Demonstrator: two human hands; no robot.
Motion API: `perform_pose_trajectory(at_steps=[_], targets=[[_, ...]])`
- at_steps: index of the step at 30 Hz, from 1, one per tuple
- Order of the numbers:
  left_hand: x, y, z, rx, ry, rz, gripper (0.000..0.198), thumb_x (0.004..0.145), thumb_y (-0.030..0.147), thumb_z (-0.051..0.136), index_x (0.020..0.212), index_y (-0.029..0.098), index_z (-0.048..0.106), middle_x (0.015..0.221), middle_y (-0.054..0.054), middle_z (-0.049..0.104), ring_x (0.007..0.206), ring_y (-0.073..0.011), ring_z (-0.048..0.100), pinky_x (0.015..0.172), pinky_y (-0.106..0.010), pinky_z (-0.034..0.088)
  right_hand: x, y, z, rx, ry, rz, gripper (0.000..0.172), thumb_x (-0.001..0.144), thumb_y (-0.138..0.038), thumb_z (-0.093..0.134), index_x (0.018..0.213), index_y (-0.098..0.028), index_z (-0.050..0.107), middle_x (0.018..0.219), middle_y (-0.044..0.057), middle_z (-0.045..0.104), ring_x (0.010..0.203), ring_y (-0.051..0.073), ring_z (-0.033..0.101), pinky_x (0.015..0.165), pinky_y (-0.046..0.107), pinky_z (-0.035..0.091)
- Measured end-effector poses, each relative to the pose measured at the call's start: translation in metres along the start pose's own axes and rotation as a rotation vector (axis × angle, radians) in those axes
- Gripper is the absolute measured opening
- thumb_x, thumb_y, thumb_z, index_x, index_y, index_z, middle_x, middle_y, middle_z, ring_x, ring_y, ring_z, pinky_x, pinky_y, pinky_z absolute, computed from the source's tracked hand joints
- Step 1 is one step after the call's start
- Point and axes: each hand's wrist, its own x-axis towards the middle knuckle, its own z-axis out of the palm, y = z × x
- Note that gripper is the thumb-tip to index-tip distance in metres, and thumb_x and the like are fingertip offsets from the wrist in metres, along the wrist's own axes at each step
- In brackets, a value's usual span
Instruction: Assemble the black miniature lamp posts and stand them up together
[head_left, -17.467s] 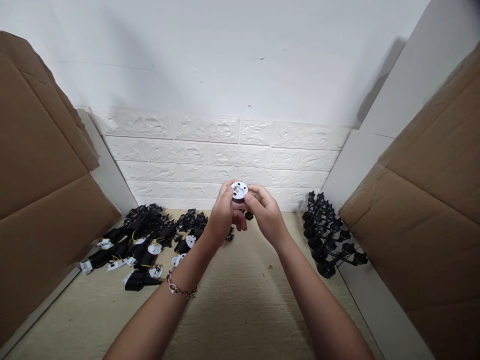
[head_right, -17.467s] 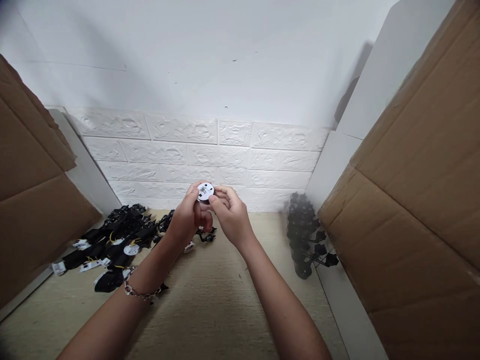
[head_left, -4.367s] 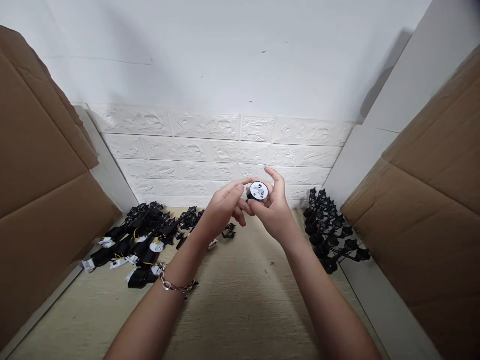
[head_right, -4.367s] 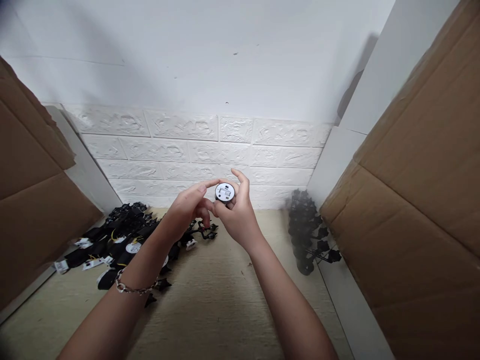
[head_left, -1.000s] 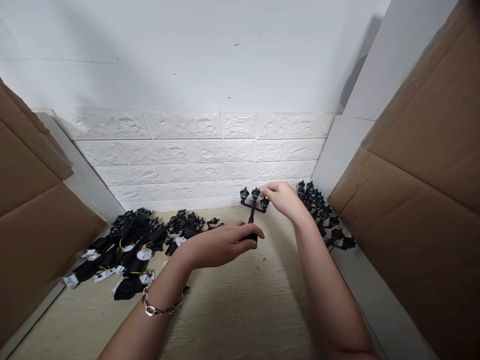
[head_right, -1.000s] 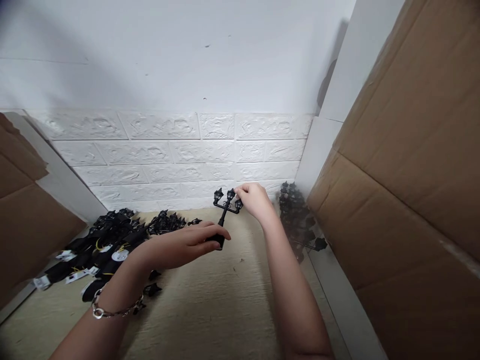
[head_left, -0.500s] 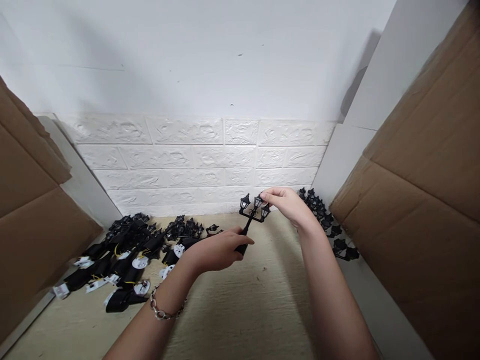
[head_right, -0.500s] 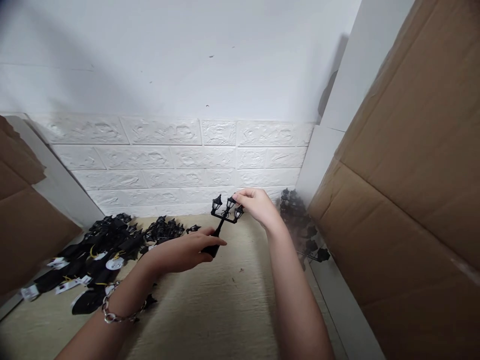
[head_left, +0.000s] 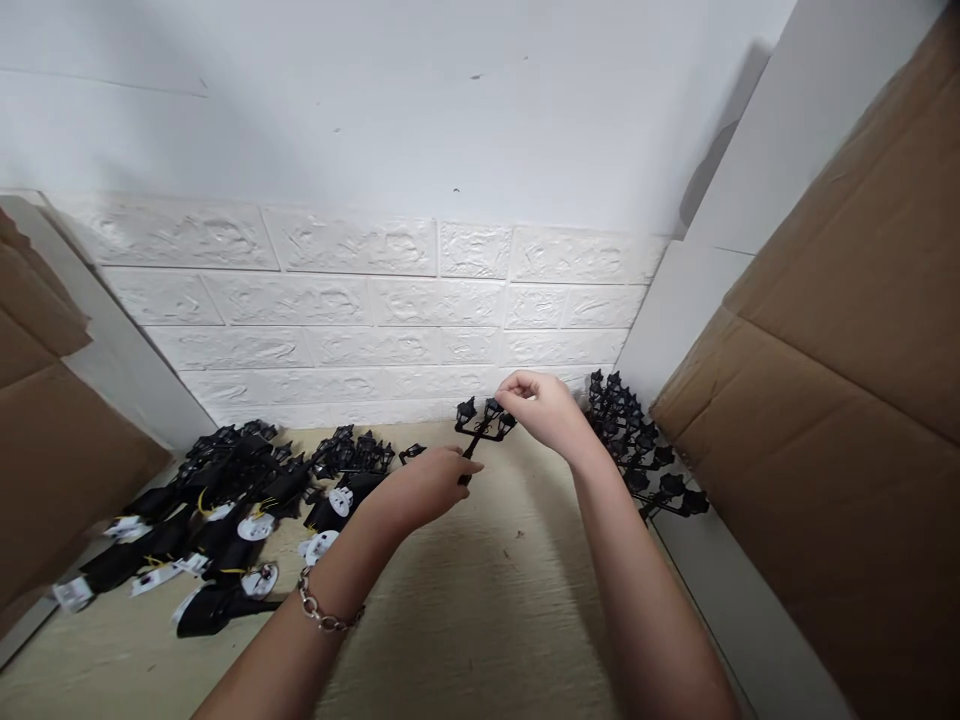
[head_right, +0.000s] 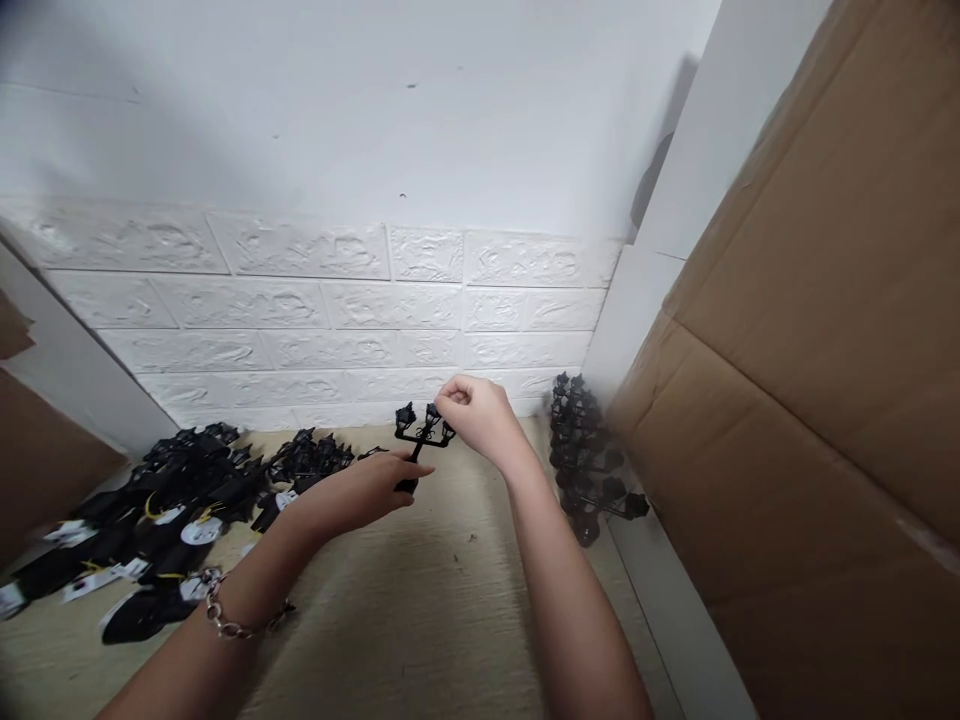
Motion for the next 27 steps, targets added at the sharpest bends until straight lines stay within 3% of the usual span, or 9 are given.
perform_pose_trajectory(at_steps=[5, 7, 13, 18, 24, 27], targets=[[0.004, -0.005, -0.003, 0.03, -0.053, -0.067, 0.037, 0.076, 0.021, 0.046, 0.108, 0.016, 0.062, 0.114, -0.009, 0.06, 0.128, -0.0234, 0.03, 0.098, -0.033, 0.033, 0.007, 0.017, -0.006, -0.246, 0.147, 0.059, 0.013, 0.067, -0.021, 0.043, 0.062, -0.018, 0.055, 0.061, -0.002, 0.056, 0.06, 0.011, 0.048, 0.057, 0.022, 0.034], [0.004, -0.007, -0.003, 0.038, -0.069, -0.09, 0.036, 0.077, 0.024, 0.047, 0.108, 0.015, 0.063, 0.112, -0.01, 0.061, 0.128, -0.0225, 0.03, 0.098, -0.032, 0.033, 0.011, 0.027, -0.008, -0.416, 0.199, 0.082, 0.014, 0.069, -0.02, 0.042, 0.063, -0.018, 0.054, 0.063, -0.002, 0.057, 0.062, 0.012, 0.049, 0.062, 0.023, 0.035], [0.003, -0.006, -0.001, -0.014, -0.032, -0.121, 0.03, 0.077, 0.031, 0.046, 0.092, 0.017, 0.068, 0.102, -0.011, 0.065, 0.11, -0.0258, 0.051, 0.087, -0.032, 0.039, 0.021, 0.051, -0.005, -0.676, 0.253, 0.141, 0.021, 0.076, -0.016, 0.039, 0.07, -0.016, 0.06, 0.079, 0.007, 0.064, 0.077, 0.018, 0.054, 0.088, 0.037, 0.028], [-0.001, 0.002, -0.006, 0.038, -0.048, -0.11, 0.036, 0.082, 0.035, 0.038, 0.075, 0.016, 0.068, 0.086, -0.011, 0.066, 0.083, -0.0236, 0.06, 0.074, -0.031, 0.042, 0.025, 0.061, -0.002, -0.773, 0.314, 0.19, 0.025, 0.081, -0.015, 0.038, 0.08, -0.013, 0.063, 0.086, 0.013, 0.064, 0.085, 0.023, 0.055, 0.095, 0.044, 0.02], [-0.003, 0.009, -0.01, 0.068, -0.08, -0.157, 0.04, 0.083, 0.036, 0.037, 0.106, 0.016, 0.063, 0.107, -0.013, 0.062, 0.096, -0.0262, 0.057, 0.077, -0.032, 0.042, 0.027, 0.073, -0.002, -0.801, 0.353, 0.234, 0.026, 0.083, -0.016, 0.037, 0.085, -0.012, 0.063, 0.088, 0.013, 0.063, 0.089, 0.024, 0.055, 0.095, 0.045, 0.02], [-0.003, 0.01, -0.008, 0.066, -0.082, -0.155, 0.043, 0.083, 0.036, 0.036, 0.112, 0.014, 0.06, 0.111, -0.014, 0.06, 0.1, -0.027, 0.055, 0.081, -0.033, 0.041, 0.028, 0.077, 0.0, -0.802, 0.358, 0.243, 0.025, 0.084, -0.016, 0.037, 0.086, -0.012, 0.062, 0.089, 0.013, 0.063, 0.089, 0.024, 0.055, 0.096, 0.046, 0.018]])
